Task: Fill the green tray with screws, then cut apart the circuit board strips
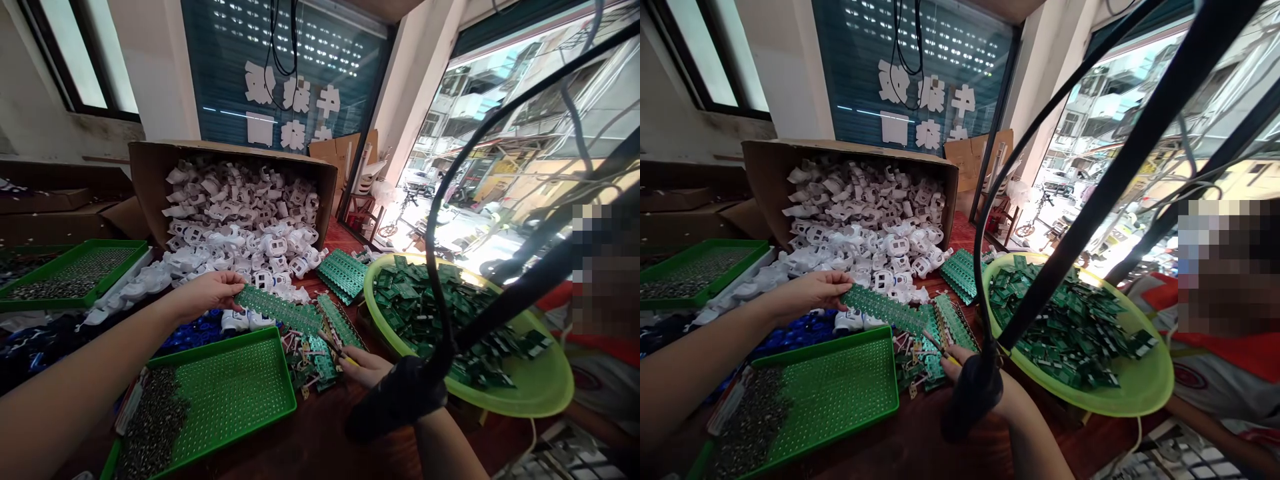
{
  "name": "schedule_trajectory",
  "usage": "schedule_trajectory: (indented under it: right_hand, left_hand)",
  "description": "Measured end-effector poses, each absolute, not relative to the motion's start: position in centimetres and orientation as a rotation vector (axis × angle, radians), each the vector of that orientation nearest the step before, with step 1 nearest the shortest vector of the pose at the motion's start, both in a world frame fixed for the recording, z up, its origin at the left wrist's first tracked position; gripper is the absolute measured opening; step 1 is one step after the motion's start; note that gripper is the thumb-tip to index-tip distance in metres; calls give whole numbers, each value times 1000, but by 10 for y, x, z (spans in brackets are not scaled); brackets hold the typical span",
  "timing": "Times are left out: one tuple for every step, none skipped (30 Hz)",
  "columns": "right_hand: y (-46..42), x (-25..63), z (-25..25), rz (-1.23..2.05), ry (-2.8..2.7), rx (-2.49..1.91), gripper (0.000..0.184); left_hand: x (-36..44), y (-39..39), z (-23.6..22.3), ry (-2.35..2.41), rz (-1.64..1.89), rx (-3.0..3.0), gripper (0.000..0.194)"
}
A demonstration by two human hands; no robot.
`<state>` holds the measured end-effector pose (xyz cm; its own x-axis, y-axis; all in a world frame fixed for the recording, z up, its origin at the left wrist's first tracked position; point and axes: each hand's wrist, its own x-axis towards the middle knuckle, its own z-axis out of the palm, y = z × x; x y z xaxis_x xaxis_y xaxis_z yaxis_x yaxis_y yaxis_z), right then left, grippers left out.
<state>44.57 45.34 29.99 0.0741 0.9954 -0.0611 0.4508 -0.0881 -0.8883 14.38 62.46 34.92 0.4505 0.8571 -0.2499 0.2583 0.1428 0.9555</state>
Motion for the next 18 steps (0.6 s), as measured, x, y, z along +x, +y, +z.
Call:
schedule_trajectory:
  right_hand:
    - [454, 446, 300, 994, -1528, -1649, 34]
    - [456, 447, 300, 1023, -1590, -1656, 34]
    - [457, 447, 300, 1047, -1638, -1658, 35]
    - [458, 448, 300, 1066, -1664, -1653, 36]
    - [460, 448, 299, 1081, -1672, -1641, 38]
    - [461, 447, 298, 1086, -1675, -1629, 39]
    - [463, 446, 297, 1081, -1685, -1623, 40]
    - [464, 445, 297, 1059, -1701, -1635, 40]
    - [465, 444, 296, 1029, -1728, -1665, 39]
    - [466, 442, 297, 989, -1762, -1715, 38]
    - [466, 439, 297, 944, -1798, -1787, 37]
    - [467, 436, 299, 899, -1835, -1867, 36]
    - [467, 433, 300, 852, -1866, -1947, 36]
    - [467, 429, 301, 812, -1889, -2017, 35]
    - [467, 426, 303, 778, -1906, -2070, 33]
    - [467, 424, 303, 747, -1913, -2106, 32]
    - [467, 422, 303, 726, -1913, -2125, 31]
    - [467, 421, 303, 714, -1914, -2131, 29]
  left_hand:
    - [144, 624, 349, 1069, 576, 1403, 33]
    - [145, 624, 349, 1066, 573, 1402, 34]
    - [145, 624, 349, 1060, 572, 1402, 34]
    - [145, 624, 349, 1053, 572, 1402, 35]
    - [145, 624, 349, 1048, 574, 1403, 35]
    - [145, 624, 349, 1049, 576, 1404, 36]
    - [144, 624, 349, 1054, 577, 1406, 36]
    - [144, 624, 350, 1063, 576, 1411, 37]
    - [144, 623, 351, 1074, 570, 1418, 37]
    - [145, 622, 352, 1085, 565, 1425, 37]
    - [146, 621, 354, 1096, 564, 1435, 37]
    - [147, 619, 356, 1107, 567, 1448, 37]
    - [149, 616, 357, 1118, 573, 1463, 36]
    - [151, 613, 359, 1128, 583, 1484, 36]
    - [153, 610, 361, 1136, 592, 1512, 36]
    - [155, 607, 363, 1141, 601, 1546, 35]
    - [157, 604, 364, 1147, 607, 1583, 34]
    - [158, 601, 366, 1153, 612, 1619, 34]
